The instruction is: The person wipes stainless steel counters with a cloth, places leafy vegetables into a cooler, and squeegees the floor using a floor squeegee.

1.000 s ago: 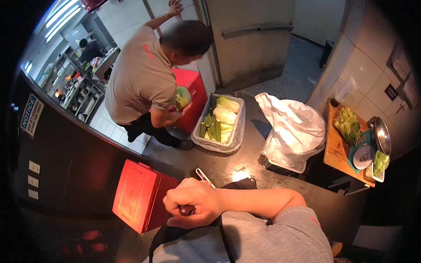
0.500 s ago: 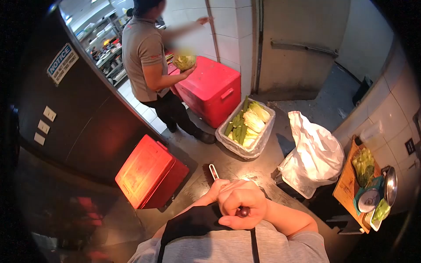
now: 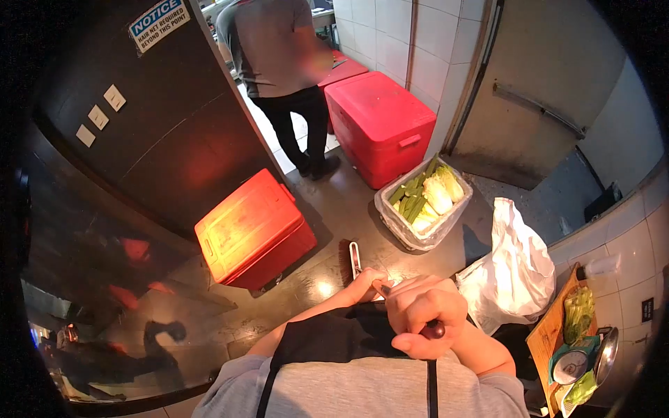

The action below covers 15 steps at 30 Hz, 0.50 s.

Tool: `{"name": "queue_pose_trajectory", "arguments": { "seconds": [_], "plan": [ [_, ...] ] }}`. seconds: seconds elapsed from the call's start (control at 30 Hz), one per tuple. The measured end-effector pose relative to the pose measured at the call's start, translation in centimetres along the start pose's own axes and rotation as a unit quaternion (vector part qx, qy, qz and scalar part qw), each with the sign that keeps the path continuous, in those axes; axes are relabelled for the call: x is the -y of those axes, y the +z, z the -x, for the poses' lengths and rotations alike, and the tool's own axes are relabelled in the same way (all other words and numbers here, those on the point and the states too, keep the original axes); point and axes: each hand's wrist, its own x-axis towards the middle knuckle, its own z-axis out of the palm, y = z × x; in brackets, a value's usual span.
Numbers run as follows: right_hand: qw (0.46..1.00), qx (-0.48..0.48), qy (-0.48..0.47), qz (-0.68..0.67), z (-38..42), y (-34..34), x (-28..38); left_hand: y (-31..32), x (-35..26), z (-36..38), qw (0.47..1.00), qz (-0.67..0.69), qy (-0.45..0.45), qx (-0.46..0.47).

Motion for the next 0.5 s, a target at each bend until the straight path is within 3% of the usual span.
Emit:
{"name": "queue_pose_trajectory", "arguments": {
  "seconds": [0.27, 0.43, 0.5],
  "plan": [
    [1.0, 0.004, 0.012, -0.011, -1.5, -1.7, -1.6, -1.4, 0.1, -1.5, 1.0, -0.015, -0.003, -0.009],
    [0.991, -0.114, 0.068, 0.0, -1.0, -5.6, -0.1, 0.7, 3.0, -5.0, 0.998, -0.052, -0.007, 0.019],
    [0.985, -0.148, 0.091, -0.004, -0.9, -7.6, 0.8, 0.3, 1.2, -7.1, 0.999, -0.033, 0.011, 0.037]
  ]
}}
